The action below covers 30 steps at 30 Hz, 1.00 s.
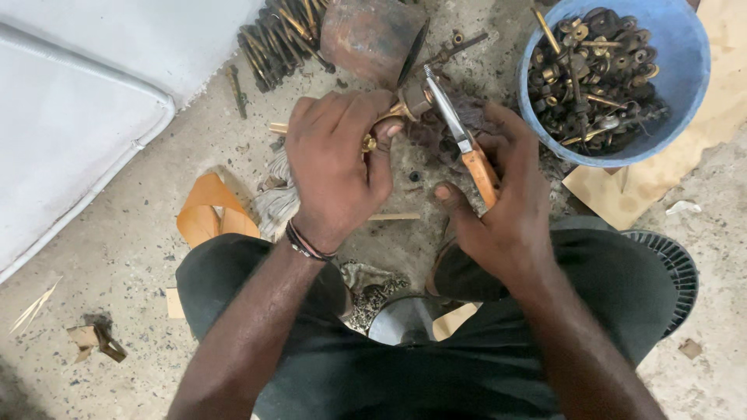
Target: The person uses pliers to remove and adjust small brass components from ceramic insulators attached to a yellow and green electrical assembly. They then sit on the floor and continue to manipulate the brass parts with pliers, separating them from other materials.
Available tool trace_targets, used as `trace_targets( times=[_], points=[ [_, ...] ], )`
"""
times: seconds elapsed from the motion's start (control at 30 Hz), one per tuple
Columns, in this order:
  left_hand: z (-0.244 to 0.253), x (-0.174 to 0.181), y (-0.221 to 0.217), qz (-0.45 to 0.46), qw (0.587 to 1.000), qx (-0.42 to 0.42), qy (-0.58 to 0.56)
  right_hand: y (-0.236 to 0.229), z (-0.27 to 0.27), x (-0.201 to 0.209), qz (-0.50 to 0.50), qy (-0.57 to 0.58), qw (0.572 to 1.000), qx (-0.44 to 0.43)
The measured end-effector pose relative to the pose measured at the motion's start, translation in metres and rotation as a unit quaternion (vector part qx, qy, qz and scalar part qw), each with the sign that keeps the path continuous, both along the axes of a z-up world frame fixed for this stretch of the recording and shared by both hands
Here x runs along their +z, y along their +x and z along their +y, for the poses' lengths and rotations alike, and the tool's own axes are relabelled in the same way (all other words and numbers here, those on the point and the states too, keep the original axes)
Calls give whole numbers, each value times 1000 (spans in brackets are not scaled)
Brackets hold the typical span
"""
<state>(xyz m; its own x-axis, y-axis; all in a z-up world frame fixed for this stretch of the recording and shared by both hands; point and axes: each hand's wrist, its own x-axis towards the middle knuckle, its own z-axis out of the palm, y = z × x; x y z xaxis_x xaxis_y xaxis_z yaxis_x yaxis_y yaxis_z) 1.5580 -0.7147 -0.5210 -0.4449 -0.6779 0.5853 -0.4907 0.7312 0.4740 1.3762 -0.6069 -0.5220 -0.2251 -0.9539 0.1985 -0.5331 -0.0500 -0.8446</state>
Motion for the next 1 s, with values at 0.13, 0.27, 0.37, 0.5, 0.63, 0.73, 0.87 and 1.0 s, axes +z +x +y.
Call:
trace_targets(
  times=[0.13,0.27,0.37,0.5,0.63,0.73,0.87,1.0],
  points=[
    [1,-5,-1,12,999,-7,33,-5,-2,-5,110,-10,994,25],
    [2,-2,0,27,999,-34,26,-9,1,-9,98,25,995,-5],
    [5,-1,4,20,999,-36,26,-9,7,-11,81,37,996,-7],
    [8,-5,3,17,998,-42,38,-12,11,-15,115,-4,993,0],
    [9,-8,5,42,996,-47,71,-10,9,-17,121,-2,993,6],
    [6,-17,-9,57,993,-44,95,-23,8,-18,110,62,992,-3],
    [7,-34,-14,87,983,-3,160,-15,3,-23,132,13,990,35],
    [4,-42,-11,157,979,-52,117,-15,6,-18,103,19,994,30]
  ],
)
